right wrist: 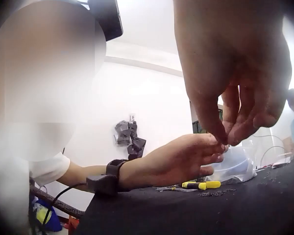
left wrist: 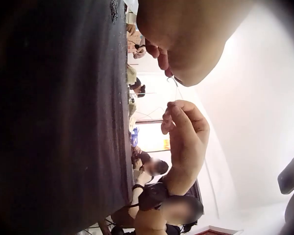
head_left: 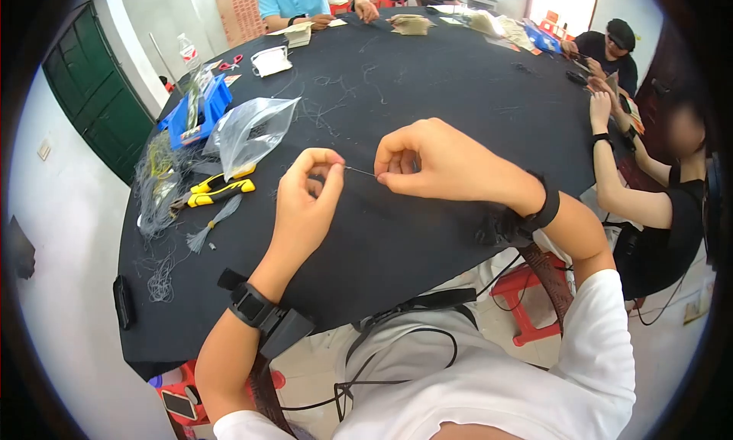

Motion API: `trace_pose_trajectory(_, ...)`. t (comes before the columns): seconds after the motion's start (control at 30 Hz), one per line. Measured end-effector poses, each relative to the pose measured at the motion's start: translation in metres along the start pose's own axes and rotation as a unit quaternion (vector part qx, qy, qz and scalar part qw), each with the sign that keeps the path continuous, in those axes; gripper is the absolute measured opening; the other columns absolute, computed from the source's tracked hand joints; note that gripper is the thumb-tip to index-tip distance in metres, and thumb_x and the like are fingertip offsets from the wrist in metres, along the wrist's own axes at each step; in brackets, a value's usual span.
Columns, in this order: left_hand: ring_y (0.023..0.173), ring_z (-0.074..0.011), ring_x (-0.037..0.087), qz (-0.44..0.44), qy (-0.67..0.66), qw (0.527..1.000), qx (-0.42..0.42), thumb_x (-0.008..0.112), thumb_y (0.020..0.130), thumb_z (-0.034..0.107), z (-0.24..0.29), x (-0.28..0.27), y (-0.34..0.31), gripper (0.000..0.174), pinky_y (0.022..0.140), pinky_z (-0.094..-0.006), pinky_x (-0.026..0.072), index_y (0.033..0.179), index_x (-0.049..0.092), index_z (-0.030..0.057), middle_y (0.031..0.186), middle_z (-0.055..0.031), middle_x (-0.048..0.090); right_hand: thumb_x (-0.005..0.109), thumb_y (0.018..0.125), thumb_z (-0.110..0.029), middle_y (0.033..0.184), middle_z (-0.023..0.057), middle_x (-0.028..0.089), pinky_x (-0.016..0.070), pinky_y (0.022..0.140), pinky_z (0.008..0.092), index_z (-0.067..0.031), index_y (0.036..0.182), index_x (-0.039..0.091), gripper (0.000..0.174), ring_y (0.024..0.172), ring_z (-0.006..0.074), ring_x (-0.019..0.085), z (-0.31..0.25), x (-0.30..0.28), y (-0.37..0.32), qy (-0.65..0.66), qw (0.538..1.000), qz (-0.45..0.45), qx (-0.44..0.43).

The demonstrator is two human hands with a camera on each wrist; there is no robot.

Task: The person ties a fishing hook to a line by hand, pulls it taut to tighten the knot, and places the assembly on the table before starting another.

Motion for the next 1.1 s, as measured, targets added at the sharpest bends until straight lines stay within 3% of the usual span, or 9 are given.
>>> trace_pose_trajectory(0.23,0.08,-0.0056,0.055,-0.021,-0.048,0.997,-0.059,0.055,0.087,0.004,-0.003,0.0,-0.001,0.007,0.064,-0.0178,0.0443,0.094,0.056,0.0009,0.087,-0.002,0.058,0.06,0.078,-0.014,0.058,-0.0012,0.053,0.0404,0.053,0.0218,-0.0019,0.078,0.062,0.012,0.055,0.0051,0.049,0.01,-0.05,0.016,-0.076,0.996,-0.038,0.017)
trace_pose_trajectory(0.33,0.082,-0.0059,0.054,-0.05,-0.086,0.987,-0.128,0.055,0.088,0.007,0.001,0.004,-0.004,0.01,0.073,-0.0188,0.0419,0.097,0.056,0.0019,0.088,-0.0015,0.058,0.06,0.079,-0.012,0.061,-0.0026,0.053,0.0398,0.055,0.0204,-0.0025,0.079,0.063,0.01,0.059,0.0036,0.047,0.024,-0.073,0.03,-0.109,0.992,-0.064,0.019)
trace_pose_trajectory(0.47,0.08,-0.0071,0.056,-0.136,-0.139,0.963,-0.188,0.056,0.088,0.005,0.002,0.004,-0.006,0.009,0.07,-0.0213,0.0446,0.095,0.057,0.0009,0.088,-0.0015,0.059,0.061,0.079,-0.012,0.074,-0.0004,0.062,0.0446,0.063,0.0219,-0.0034,0.087,0.065,0.012,0.069,0.0051,0.055,0.039,-0.11,0.059,-0.124,0.99,-0.034,0.053)
trace_pose_trajectory(0.53,0.08,-0.0065,0.056,-0.165,-0.165,0.949,-0.211,0.055,0.088,0.007,-0.001,0.004,-0.006,0.009,0.07,-0.0208,0.0442,0.095,0.057,0.001,0.088,-0.0014,0.059,0.068,0.08,-0.017,0.061,-0.0043,0.055,0.035,0.05,0.0206,-0.0016,0.085,0.067,0.016,0.056,0.0026,0.045,0.034,-0.129,0.076,-0.156,0.982,-0.013,0.105)
trace_pose_trajectory(0.7,0.079,-0.0057,0.055,-0.17,-0.198,0.931,-0.255,0.056,0.088,0.007,-0.003,0.004,-0.004,0.009,0.071,-0.02,0.044,0.094,0.059,0.0007,0.087,-0.0008,0.059,0.068,0.078,-0.018,0.072,0.0029,0.067,0.0453,0.065,0.0252,-0.0032,0.087,0.071,0.018,0.069,0.0093,0.059,0.085,-0.16,0.141,-0.161,0.982,0.06,0.074)
trace_pose_trajectory(0.8,0.076,-0.0064,0.055,-0.172,-0.174,0.928,-0.282,0.056,0.088,0.008,0.001,0.004,-0.003,0.009,0.066,-0.0205,0.0428,0.091,0.059,0.0002,0.082,-0.0024,0.059,0.068,0.077,-0.017,0.074,0.0043,0.068,0.0462,0.062,0.0254,-0.0017,0.084,0.071,0.017,0.067,0.011,0.06,0.126,-0.16,0.193,-0.092,0.992,0.082,-0.003)
trace_pose_trajectory(0.83,0.077,-0.0068,0.055,-0.179,-0.176,0.921,-0.299,0.057,0.087,0.006,0.001,0.002,-0.003,0.008,0.067,-0.021,0.0432,0.091,0.059,-0.0006,0.082,-0.0028,0.06,0.068,0.076,-0.016,0.071,0.0056,0.067,0.0461,0.057,0.0261,-0.0001,0.081,0.071,0.017,0.061,0.0119,0.059,0.142,-0.158,0.215,-0.047,0.994,0.092,0.036)
trace_pose_trajectory(1.07,0.072,-0.0062,0.055,-0.207,-0.14,0.916,-0.315,0.06,0.086,0.004,-0.001,-0.001,0.0,0.009,0.064,-0.0213,0.0412,0.093,0.062,0.0001,0.082,-0.0023,0.062,0.071,0.072,-0.021,0.06,0.0109,0.062,0.044,0.053,0.0285,0.0011,0.077,0.069,0.023,0.057,0.0153,0.057,0.246,-0.117,0.323,-0.139,0.947,0.251,-0.143)
trace_pose_trajectory(1.1,0.068,-0.0053,0.053,-0.203,-0.129,0.923,-0.3,0.06,0.085,0.004,-0.002,0.0,0.0,0.008,0.061,-0.0206,0.0404,0.092,0.063,0.0021,0.079,-0.001,0.062,0.069,0.076,-0.015,0.059,0.0074,0.057,0.0394,0.05,0.0262,0.0025,0.08,0.066,0.018,0.053,0.0113,0.049,0.267,-0.105,0.328,-0.075,0.971,0.221,-0.055)
Point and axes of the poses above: each hand's wrist, its own y-axis towards the middle knuckle, its own x-axis out of the palm, z = x × y, the point moved 1 cm from there along y, towards the middle knuckle
